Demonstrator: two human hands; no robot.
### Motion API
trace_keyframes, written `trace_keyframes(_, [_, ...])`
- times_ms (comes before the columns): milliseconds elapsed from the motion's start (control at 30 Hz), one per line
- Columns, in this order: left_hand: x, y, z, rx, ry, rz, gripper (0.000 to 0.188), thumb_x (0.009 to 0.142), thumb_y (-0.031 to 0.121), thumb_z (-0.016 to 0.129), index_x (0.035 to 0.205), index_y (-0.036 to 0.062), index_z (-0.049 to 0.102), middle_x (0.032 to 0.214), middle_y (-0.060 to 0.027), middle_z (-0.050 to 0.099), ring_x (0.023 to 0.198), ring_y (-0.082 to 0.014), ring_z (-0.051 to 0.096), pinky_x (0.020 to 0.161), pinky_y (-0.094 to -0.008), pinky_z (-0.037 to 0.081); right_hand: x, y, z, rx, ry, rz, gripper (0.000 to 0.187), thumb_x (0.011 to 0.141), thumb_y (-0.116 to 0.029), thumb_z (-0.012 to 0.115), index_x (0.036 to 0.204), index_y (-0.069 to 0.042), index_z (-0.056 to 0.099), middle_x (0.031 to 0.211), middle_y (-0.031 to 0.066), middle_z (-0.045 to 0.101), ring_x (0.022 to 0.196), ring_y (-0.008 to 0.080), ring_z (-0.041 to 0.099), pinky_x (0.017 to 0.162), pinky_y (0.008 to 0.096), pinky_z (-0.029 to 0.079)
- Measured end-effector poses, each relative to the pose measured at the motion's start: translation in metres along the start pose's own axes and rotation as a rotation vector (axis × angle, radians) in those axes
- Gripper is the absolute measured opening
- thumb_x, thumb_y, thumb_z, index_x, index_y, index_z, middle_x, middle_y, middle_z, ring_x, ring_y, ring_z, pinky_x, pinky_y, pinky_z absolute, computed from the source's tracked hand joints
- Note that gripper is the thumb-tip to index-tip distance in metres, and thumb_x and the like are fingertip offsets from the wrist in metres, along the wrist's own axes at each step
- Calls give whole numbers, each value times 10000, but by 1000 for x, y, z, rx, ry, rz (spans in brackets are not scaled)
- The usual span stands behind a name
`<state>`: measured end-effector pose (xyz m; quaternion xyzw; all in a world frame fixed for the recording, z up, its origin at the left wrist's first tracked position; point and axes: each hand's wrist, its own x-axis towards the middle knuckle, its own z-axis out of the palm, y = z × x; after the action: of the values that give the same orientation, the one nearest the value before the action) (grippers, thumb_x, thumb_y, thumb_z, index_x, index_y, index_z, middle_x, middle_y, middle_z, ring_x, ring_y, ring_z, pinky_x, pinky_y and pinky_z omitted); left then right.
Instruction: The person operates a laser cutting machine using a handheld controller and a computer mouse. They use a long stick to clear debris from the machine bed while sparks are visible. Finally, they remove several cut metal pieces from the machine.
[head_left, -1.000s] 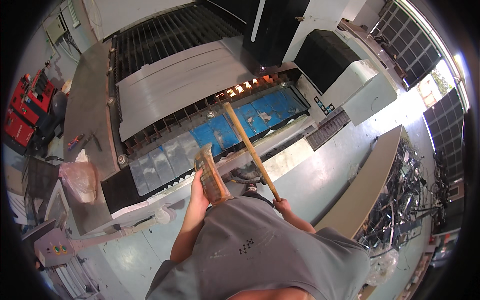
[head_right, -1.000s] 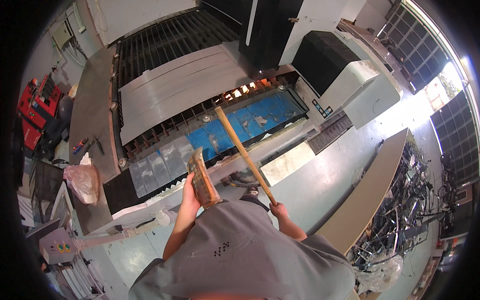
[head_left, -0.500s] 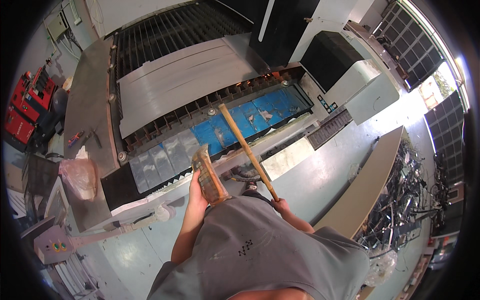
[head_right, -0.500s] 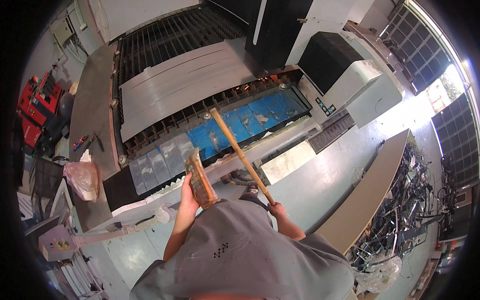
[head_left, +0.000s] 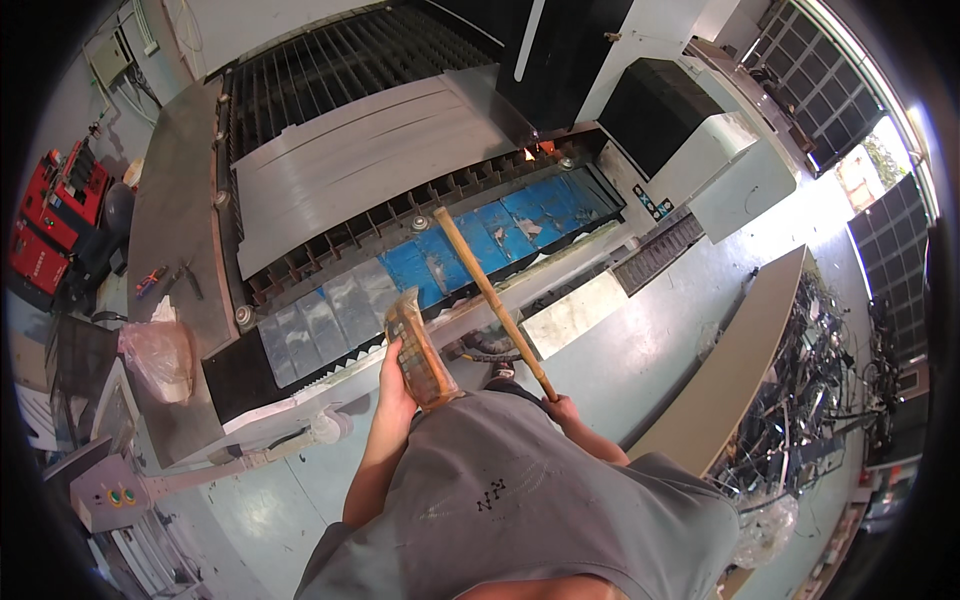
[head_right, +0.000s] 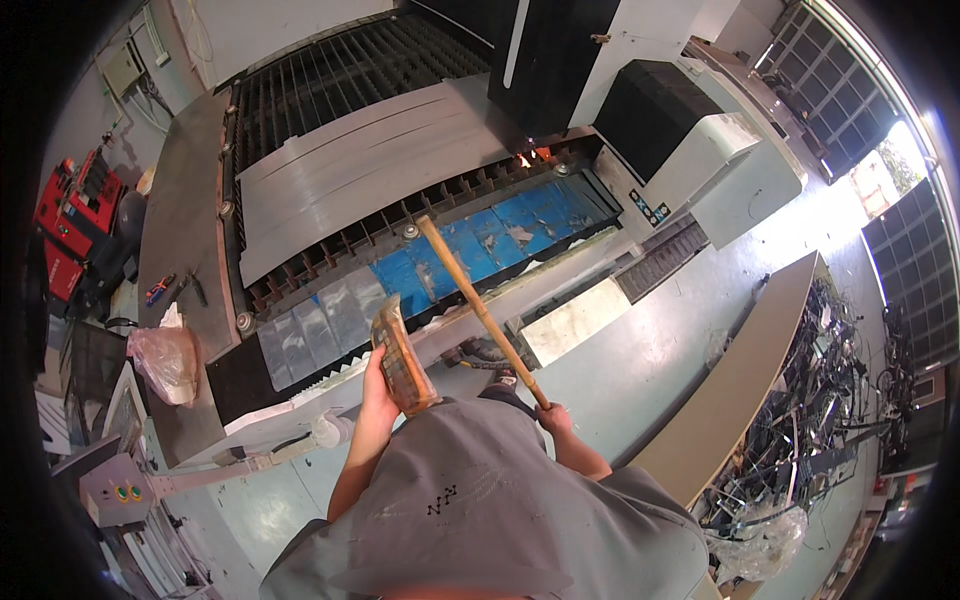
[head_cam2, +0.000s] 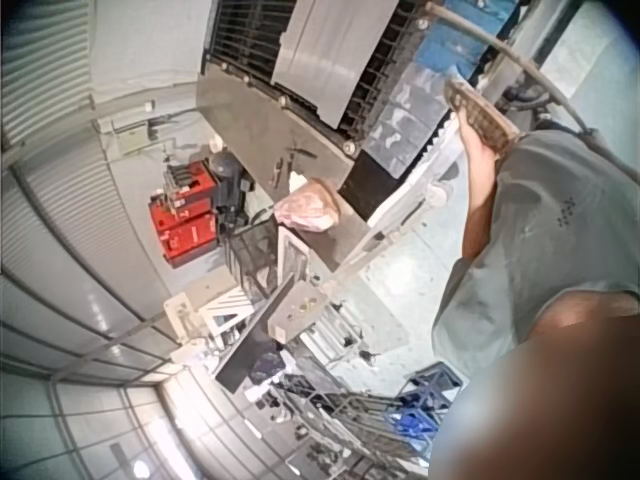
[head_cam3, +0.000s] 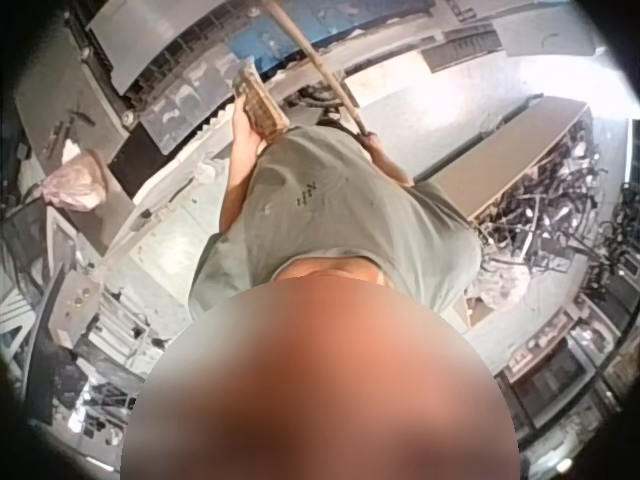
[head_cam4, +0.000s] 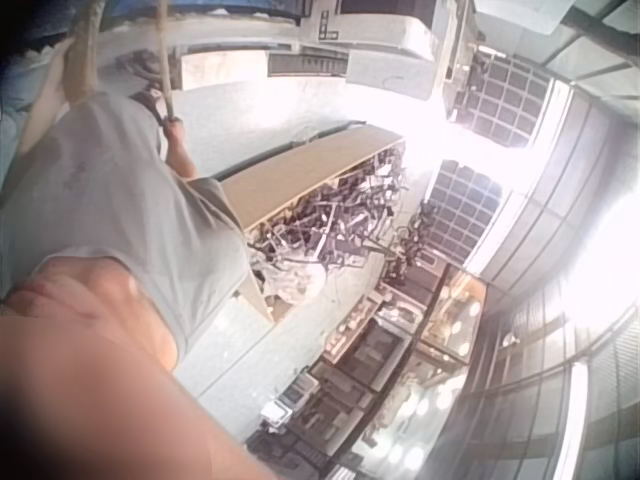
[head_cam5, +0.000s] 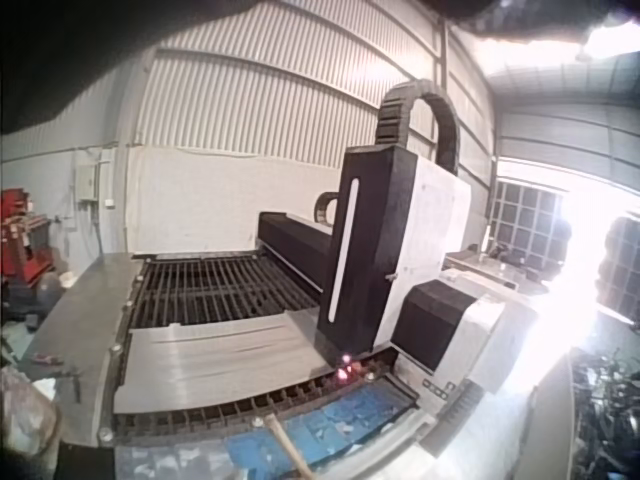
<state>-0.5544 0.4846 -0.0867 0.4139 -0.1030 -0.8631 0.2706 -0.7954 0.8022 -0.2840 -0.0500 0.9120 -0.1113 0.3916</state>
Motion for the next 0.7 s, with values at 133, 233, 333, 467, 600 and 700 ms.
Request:
trace_keyframes(133, [0,0,-1,-8,-13,16,357,1015,407,576,1171,105,685,1040,-50,736,945,-221,699,872,-402,575,0,2,-1,28,-4,-5,535,893,-584,674,1233,-177,742,1173,153,754,1133,349,702,973,463,548])
trace_keyframes(233, [-1,-1,-2,-7,-22,24,353,1014,405,578,1167,105,684,1035,-50,736,947,-218,699,871,-401,577,1,2,-1,34,-8,15,532,895,-581,673,1232,-175,742,1174,151,754,1136,348,701,973,464,548])
trace_keyframes(333, [-2,0,-2,-9,-15,21,347,1015,400,577,1163,104,682,1034,-49,734,947,-216,699,868,-402,579,2,1,-2,37,-30,34,532,895,-581,673,1230,-174,742,1173,148,754,1138,346,701,973,467,548])
trace_keyframes(467, [-2,1,-3,-19,-16,7,348,1016,398,574,1168,103,679,1027,-50,732,941,-219,699,864,-403,580,0,-1,0,30,-10,9,535,894,-587,676,1229,-174,742,1165,137,758,1130,338,704,967,466,549])
trace_keyframes(600, [-1,0,-5,-23,-18,1,347,1016,396,573,1169,103,677,1019,-53,731,933,-223,700,862,-405,581,-2,-2,0,25,-7,2,541,892,-596,676,1231,-178,741,1160,127,761,1117,332,709,958,463,551])
trace_keyframes(700, [1,-1,-6,-25,-21,-6,347,1015,397,574,1167,102,677,1017,-55,731,929,-224,700,859,-407,582,-2,-2,1,15,-12,-4,542,893,-598,673,1233,-181,739,1160,127,761,1113,330,710,956,463,551])
